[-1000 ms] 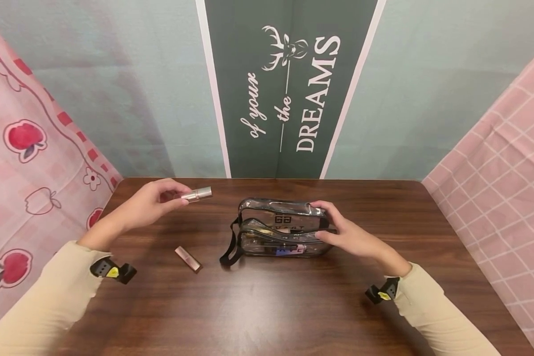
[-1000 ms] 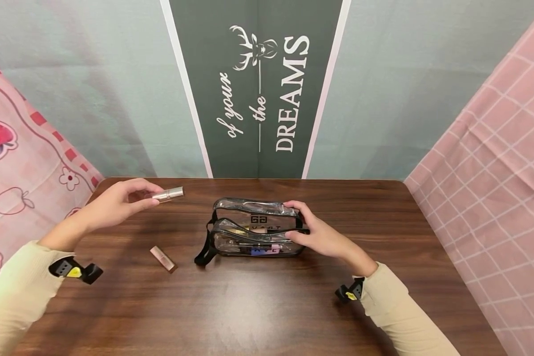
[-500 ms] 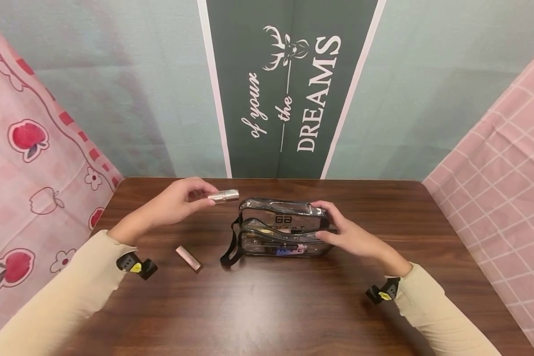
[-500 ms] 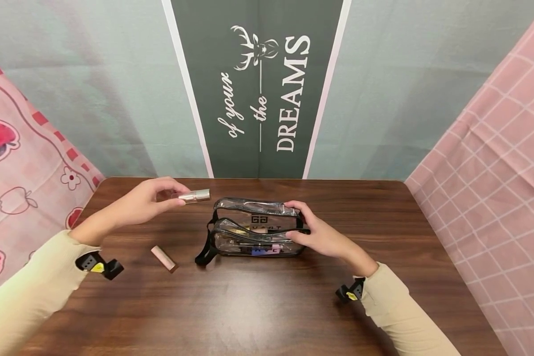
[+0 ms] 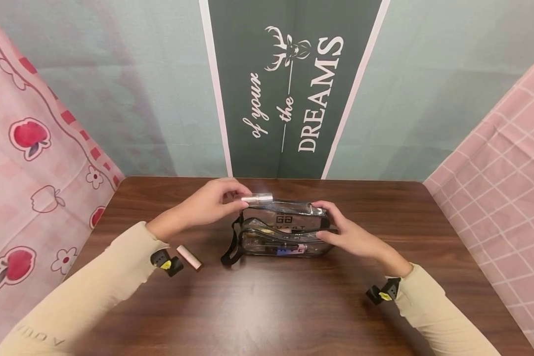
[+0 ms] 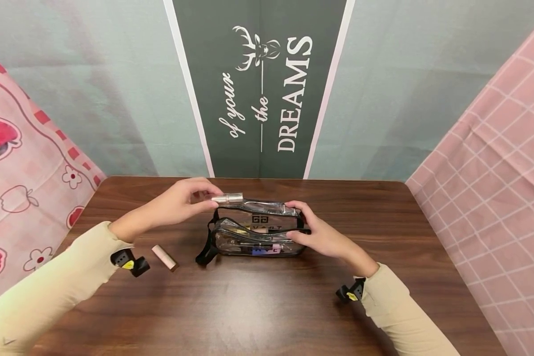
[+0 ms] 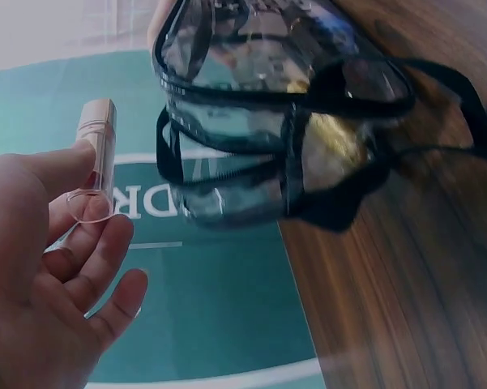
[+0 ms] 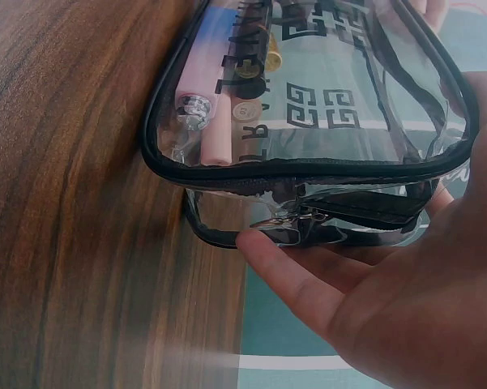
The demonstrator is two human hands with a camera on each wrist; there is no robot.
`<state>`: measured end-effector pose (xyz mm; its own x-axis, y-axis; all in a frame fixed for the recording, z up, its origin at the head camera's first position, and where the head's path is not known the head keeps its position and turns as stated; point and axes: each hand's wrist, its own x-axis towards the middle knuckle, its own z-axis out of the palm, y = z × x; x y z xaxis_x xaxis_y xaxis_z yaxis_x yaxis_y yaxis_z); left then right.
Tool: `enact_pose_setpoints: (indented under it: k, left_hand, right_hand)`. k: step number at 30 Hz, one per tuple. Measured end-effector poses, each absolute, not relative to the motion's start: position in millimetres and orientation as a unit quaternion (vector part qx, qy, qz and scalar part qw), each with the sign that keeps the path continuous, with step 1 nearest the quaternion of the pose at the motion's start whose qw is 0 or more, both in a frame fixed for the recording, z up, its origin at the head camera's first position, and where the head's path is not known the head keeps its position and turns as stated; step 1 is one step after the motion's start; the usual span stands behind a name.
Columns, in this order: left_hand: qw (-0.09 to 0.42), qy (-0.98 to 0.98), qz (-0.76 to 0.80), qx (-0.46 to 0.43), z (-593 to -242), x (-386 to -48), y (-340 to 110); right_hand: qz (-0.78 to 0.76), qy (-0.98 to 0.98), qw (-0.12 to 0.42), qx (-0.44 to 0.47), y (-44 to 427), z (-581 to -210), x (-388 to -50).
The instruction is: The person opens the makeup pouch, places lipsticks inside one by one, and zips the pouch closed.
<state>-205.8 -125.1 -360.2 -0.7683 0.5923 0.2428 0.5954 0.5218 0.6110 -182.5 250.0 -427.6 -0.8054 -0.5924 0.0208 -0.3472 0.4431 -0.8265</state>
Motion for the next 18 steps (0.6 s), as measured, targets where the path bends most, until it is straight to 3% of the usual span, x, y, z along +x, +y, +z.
enact_pose_setpoints:
  k: [18]
  left_hand:
    - [0.019,-0.883,-0.295,-0.364,-359,-209,-69]
  right_hand:
    - [-0.450,0.836,0.143,-0.280,252,-426,-187]
